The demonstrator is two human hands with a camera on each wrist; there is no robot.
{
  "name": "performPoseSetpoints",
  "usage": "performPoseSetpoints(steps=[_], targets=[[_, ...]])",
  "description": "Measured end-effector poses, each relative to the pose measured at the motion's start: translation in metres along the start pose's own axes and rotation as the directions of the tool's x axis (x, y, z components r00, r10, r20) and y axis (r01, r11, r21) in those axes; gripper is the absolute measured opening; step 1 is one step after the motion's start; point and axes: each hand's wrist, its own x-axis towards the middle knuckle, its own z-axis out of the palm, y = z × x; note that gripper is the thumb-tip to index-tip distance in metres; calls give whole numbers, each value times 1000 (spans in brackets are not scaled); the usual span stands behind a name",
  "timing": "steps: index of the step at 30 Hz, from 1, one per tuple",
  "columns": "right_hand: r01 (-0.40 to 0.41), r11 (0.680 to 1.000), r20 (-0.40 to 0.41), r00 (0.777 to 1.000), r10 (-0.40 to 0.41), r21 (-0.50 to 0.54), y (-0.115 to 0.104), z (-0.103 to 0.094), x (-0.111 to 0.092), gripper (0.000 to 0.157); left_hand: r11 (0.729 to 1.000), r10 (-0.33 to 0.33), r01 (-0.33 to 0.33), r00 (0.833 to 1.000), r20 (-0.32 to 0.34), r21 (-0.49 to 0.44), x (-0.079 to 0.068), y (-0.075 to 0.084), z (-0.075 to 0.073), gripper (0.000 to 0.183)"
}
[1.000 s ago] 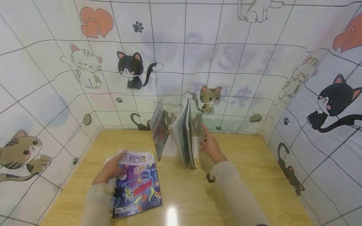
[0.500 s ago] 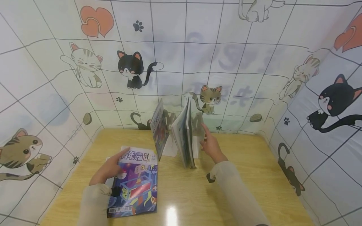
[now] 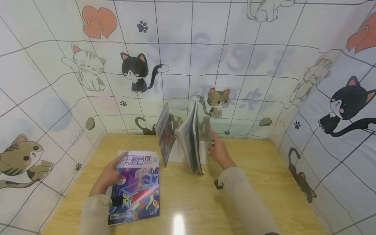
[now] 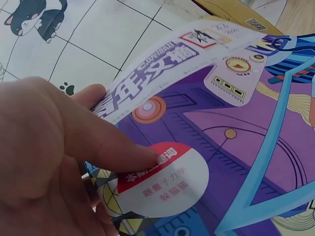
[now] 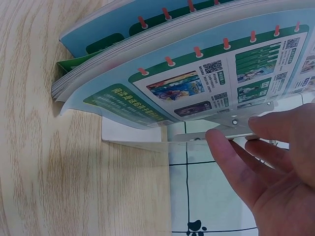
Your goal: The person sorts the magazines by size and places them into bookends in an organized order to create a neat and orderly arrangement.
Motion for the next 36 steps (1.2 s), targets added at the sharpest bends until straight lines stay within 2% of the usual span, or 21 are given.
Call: performPoseSetpoints(steps=[6,14,21,26,33,36], targets=[[0,1000,0,1000,0,-3,0,1,0,90,997,16,-15,1000,5,-70,-4,1,-2,99],[1,1000,12,1000,-1,-8,-2,1,-1,91,986,-50,61,996,76,-158,-13,2,-7,95],[-1,1000,14,1000,1,3,-1,0,-1,88,979,-39,59,994,102,-196,-16,7,-7,92],[6,1000,7,1000,-6,4,-1,0,0,89,987,0,19,993,121,-157,-14,10,-2,89],[-2,1000,12,1000,2,3,-1,0,-1,89,993,96,-84,984,153,-84,-11,21,-1,95],[-9,1000,14,1000,9,2,-1,0,0,89,995,95,-89,983,157,-45,-11,28,0,95]])
